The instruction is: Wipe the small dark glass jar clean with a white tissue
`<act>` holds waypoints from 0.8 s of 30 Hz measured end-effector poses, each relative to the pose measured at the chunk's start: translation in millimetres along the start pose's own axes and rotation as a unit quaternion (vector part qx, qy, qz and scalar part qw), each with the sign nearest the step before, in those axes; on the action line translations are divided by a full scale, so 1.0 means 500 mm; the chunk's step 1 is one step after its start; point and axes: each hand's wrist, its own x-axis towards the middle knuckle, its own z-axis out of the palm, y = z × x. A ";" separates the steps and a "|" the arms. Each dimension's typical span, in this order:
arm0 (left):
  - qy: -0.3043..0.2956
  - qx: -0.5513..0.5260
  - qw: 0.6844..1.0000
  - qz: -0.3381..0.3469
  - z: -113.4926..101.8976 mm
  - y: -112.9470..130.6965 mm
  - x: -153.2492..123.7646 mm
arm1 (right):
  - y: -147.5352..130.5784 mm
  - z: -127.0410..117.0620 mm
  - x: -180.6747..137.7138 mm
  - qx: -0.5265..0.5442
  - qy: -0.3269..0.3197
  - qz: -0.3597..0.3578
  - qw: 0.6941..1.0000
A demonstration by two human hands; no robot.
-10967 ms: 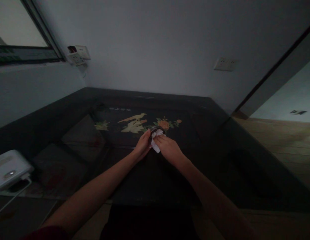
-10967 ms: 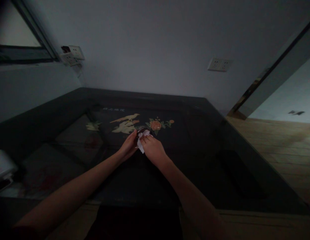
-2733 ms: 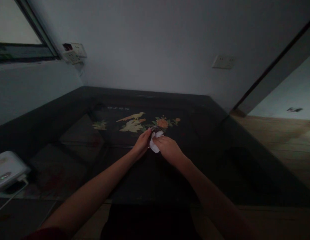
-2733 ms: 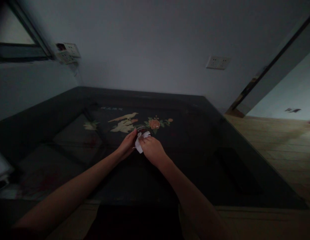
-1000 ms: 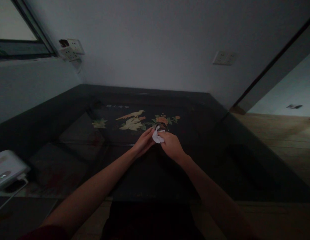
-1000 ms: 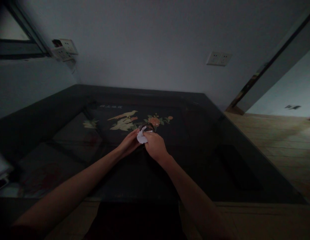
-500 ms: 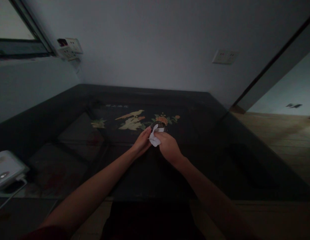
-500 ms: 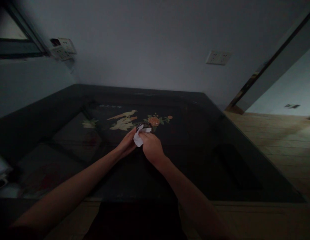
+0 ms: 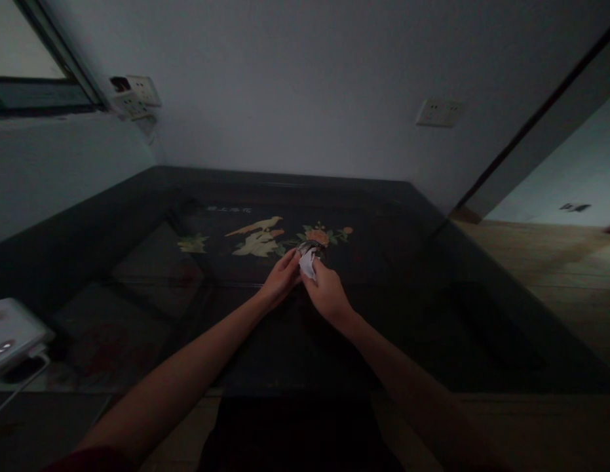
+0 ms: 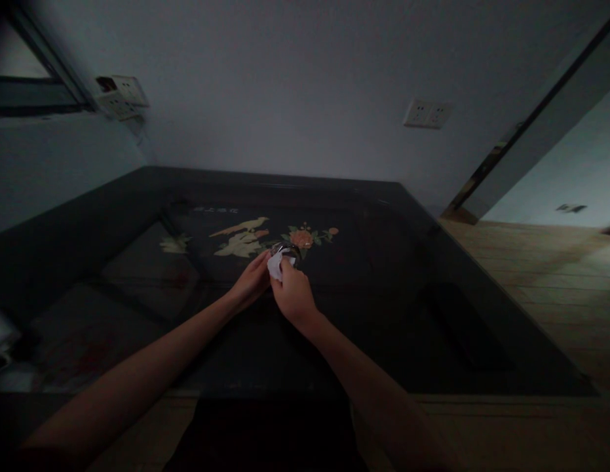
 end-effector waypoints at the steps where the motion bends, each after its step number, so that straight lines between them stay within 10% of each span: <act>1: 0.000 0.002 1.000 0.000 0.000 0.000 0.000 | 0.003 0.003 0.002 0.042 0.015 0.002 0.999; 16: 0.004 0.012 0.999 -0.029 0.009 0.011 -0.006 | 0.036 -0.039 0.024 0.032 -0.043 -0.108 0.993; 24: 0.001 0.010 0.999 -0.031 0.007 0.007 -0.002 | 0.039 -0.035 0.031 0.051 -0.006 -0.050 0.997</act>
